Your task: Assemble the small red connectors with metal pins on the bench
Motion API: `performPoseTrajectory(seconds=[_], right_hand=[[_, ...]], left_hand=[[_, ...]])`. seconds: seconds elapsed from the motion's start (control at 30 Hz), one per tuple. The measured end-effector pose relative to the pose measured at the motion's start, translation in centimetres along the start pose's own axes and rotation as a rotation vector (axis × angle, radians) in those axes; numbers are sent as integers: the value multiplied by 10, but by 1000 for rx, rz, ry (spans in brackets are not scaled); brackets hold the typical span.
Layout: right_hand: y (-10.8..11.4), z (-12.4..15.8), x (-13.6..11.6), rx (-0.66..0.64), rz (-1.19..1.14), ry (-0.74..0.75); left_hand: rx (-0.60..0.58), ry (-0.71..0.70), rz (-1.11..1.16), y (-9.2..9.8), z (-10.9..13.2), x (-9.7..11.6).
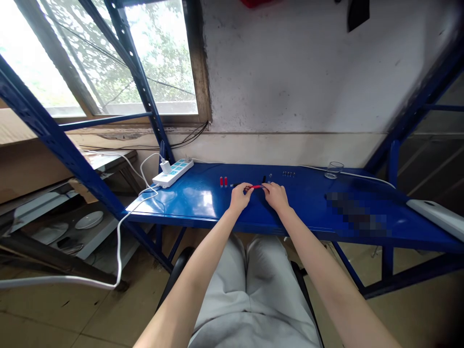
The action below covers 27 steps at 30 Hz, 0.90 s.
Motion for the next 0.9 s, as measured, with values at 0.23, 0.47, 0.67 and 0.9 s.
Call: performPoseTrajectory(seconds=[0.23, 0.47, 0.67, 0.9], right_hand=[[1, 2, -17, 10, 40, 116], [7, 4, -27, 105, 14, 207], [8, 5, -28, 132, -11, 222], [10, 4, -29, 105, -33, 204]], left_hand=[[-31, -21, 19, -5, -1, -2], [-32, -24, 38, -7, -1, -4], [-24, -25, 40, -6, -2, -3], [-14, -33, 43, -5, -1, -1]])
Point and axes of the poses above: each hand's wrist, its own z-axis away from the middle knuckle, its own y-axis out of the back of the hand, x = y × z, the point moved 9 cm from there along -z, towards the middle knuckle, and after that the axes turned 4 degrees about z, right-handed, at the moved point
